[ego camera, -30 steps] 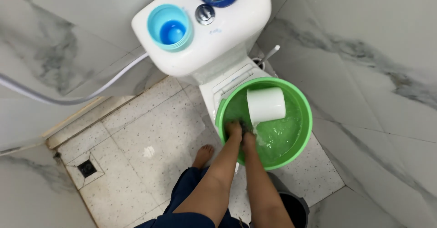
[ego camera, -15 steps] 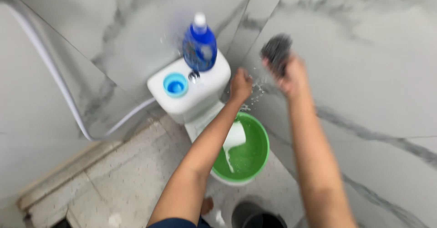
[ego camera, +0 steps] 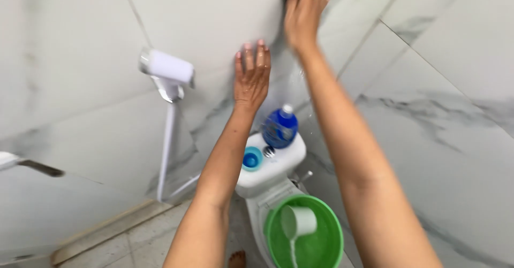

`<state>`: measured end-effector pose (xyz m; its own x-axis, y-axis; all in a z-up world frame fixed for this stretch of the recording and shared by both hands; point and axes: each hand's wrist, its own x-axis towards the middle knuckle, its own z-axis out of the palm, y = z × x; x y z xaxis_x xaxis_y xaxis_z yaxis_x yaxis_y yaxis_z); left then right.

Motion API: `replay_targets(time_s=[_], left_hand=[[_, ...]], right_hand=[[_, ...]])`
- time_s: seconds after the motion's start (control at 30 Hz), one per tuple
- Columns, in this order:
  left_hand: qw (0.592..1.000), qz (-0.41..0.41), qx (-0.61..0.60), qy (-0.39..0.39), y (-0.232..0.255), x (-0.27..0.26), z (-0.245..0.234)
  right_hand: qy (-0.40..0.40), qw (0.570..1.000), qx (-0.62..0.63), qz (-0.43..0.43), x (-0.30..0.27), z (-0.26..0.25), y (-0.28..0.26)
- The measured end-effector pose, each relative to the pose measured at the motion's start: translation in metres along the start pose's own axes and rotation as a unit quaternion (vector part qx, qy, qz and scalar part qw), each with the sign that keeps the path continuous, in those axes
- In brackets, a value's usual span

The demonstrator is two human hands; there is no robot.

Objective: The person scrubs the marble-patterned bathroom walls using a steel wool pad and water from a green bucket. They repeatedly wet the pad, scrub various wall sections including corners and fixtures, and rinse the pad in the bucket or sink.

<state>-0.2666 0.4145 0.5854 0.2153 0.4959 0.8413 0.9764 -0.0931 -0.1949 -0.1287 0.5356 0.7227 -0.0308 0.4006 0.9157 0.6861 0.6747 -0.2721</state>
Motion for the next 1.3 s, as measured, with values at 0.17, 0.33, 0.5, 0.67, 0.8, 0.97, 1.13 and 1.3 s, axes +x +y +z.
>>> replay_targets(time_s=[0.17, 0.33, 0.5, 0.67, 0.8, 0.97, 1.13, 1.3], left_hand=[[0.988, 0.118, 0.045, 0.089, -0.072, 0.015, -0.013], [0.977, 0.145, 0.150, 0.045, -0.082, 0.061, -0.074], [0.998, -0.064, -0.005, -0.026, -0.078, 0.137, -0.117], [0.997, -0.012, 0.064, -0.043, -0.080, 0.010, -0.082], [0.970, -0.035, 0.082, -0.226, -0.058, -0.112, -0.058], [0.972, -0.183, 0.008, -0.146, -0.062, -0.047, -0.069], [0.988, -0.051, 0.119, -0.083, -0.101, 0.013, -0.096], [0.941, -0.022, 0.150, -0.304, -0.066, -0.100, -0.072]], right_hand=[[-0.220, 0.940, -0.098, -0.243, -0.115, -0.013, -0.036], [-0.367, 0.808, -0.176, -0.427, -0.008, -0.043, -0.031], [-0.402, 0.892, -0.080, -0.192, 0.079, -0.041, -0.089], [-0.155, 0.868, -0.150, -0.447, -0.078, 0.042, -0.053], [-0.351, 0.802, -0.055, -0.479, -0.204, 0.063, -0.034], [-0.298, 0.800, -0.132, -0.503, -0.106, 0.061, -0.059], [-0.155, 0.874, -0.126, -0.443, -0.052, 0.037, -0.100], [-0.278, 0.831, -0.093, -0.473, -0.196, 0.070, -0.059]])
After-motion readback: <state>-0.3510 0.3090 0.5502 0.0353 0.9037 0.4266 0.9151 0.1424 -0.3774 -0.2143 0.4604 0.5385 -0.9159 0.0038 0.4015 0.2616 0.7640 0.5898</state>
